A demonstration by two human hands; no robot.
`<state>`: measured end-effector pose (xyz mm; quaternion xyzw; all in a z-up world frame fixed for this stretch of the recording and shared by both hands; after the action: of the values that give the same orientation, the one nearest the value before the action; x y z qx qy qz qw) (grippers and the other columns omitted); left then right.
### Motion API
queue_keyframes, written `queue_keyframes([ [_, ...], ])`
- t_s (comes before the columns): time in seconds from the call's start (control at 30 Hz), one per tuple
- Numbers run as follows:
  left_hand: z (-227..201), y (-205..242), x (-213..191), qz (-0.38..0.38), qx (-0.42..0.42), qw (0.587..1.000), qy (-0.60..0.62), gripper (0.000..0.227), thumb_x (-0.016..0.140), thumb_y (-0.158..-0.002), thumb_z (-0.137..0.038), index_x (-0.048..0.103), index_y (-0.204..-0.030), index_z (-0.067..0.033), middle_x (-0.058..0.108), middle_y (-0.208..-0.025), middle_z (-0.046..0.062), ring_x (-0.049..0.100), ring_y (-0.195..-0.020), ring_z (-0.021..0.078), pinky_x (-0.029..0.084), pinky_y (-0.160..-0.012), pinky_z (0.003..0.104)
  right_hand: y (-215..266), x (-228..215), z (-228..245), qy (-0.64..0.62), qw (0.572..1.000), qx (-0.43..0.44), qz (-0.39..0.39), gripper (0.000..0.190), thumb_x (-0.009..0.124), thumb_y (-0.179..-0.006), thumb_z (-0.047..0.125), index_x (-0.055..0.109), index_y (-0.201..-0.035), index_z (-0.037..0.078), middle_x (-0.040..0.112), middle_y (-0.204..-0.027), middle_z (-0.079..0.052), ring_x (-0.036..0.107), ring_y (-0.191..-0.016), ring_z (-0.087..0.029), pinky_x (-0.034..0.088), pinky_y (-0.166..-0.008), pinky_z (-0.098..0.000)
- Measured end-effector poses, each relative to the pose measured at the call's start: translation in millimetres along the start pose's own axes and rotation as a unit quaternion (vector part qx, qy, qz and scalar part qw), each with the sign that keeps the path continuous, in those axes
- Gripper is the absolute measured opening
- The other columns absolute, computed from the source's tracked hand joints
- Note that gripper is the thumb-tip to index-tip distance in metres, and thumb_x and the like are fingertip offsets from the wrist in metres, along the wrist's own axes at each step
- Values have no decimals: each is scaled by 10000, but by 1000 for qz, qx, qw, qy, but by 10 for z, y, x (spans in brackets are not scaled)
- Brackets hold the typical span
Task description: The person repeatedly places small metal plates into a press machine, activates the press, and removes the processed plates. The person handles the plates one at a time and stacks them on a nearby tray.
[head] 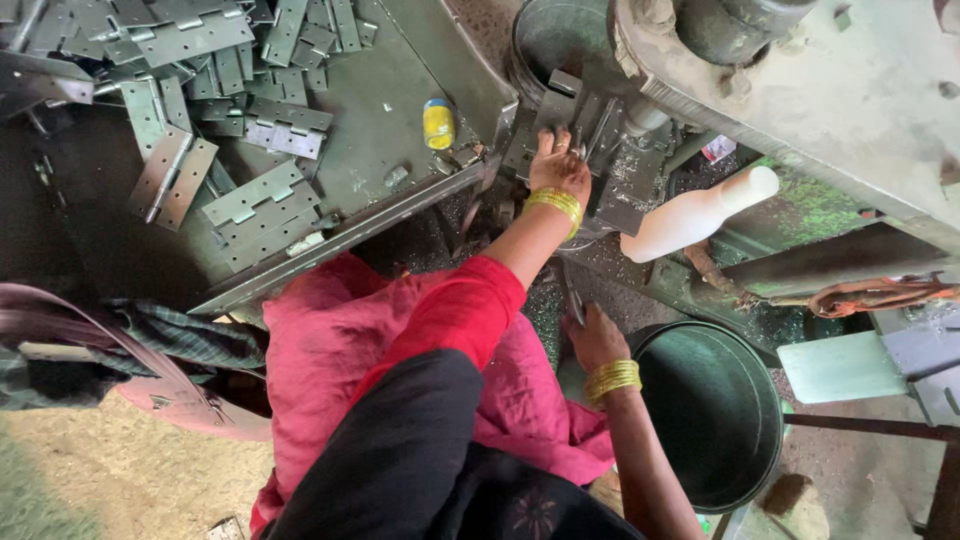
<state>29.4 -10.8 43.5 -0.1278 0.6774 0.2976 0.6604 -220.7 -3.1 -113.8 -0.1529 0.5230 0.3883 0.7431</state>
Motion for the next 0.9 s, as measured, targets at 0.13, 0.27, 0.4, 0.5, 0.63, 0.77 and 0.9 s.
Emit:
queue_keyframes([
  [0.13, 23, -189, -224, -74, -31, 997, 6, 531, 448, -975, -243, 472, -1475, -65, 300, -1625, 118, 147, -1527, 291, 79, -1208, 510, 114, 109, 55, -62, 995, 74, 17, 406, 583, -961, 431, 568, -1104, 51, 700, -986, -286, 661, -969, -507, 520, -815, -592],
  [0.27, -72, -150, -96, -108, -15, 994, 13, 483, 456, -1040, -180, 568, -1495, -65, 456, -1628, 107, 245, -1590, 306, 170, -1243, 510, 366, 472, 116, -114, 993, 9, -31, 392, 621, -964, 386, 568, -1090, 18, 679, -1012, -316, 613, -989, -538, 492, -800, -597],
  [0.4, 92, -229, -175, -69, 0, 997, 24, 478, 423, -1018, -243, 554, -1448, -79, 417, -1597, 102, 211, -1545, 321, 117, -1213, 561, 32, 602, -108, -90, 995, 49, 0, 370, 626, -965, 362, 566, -1059, 9, 695, -1005, -307, 633, -1004, -521, 474, -815, -591],
  [0.5, -27, -267, -174, -59, 5, 998, 7, 479, 445, -1014, -244, 571, -1449, -84, 425, -1610, 104, 220, -1559, 323, 140, -1213, 550, 55, 537, -162, -141, 989, 1, -41, 293, 597, -957, 291, 567, -1028, 8, 697, -993, -302, 636, -991, -522, 493, -803, -576],
  [0.63, 58, -147, -166, -109, -5, 994, 13, 536, 461, -983, -264, 506, -1480, -69, 415, -1598, 102, 230, -1535, 318, 138, -1194, 556, 133, 217, 130, -103, 995, -5, -14, 309, 581, -959, 308, 547, -1087, 29, 700, -981, -281, 648, -929, -508, 516, -811, -572],
  [0.77, -10, 297, 129, -154, 37, 987, 24, 569, 430, -1020, -379, 476, -1477, -44, 439, -1578, 122, 264, -1526, 316, 145, -1203, 548, 284, -701, 414, 68, 995, 14, -65, 474, 609, -927, 412, 538, -1273, 96, 731, -1020, -228, 699, -930, -448, 539, -800, -562],
  [0.9, 112, 1022, 319, -290, 106, 951, -33, 422, 504, -1018, -306, 564, -1394, -124, 574, -1478, 74, 431, -1464, 255, 255, -1192, 551, 325, -1235, 939, 100, 986, 2, -131, 393, 613, -940, 444, 620, -1223, 172, 758, -1048, -142, 730, -966, -377, 565, -814, -525],
])
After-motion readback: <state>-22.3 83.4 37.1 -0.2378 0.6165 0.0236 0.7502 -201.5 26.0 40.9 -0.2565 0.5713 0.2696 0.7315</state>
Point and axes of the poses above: each hand's wrist, its own y-axis away from the middle knuckle, its own x-axis out of the palm, z = x × y, the point moved 7 cm from there along -y, towards the middle knuckle
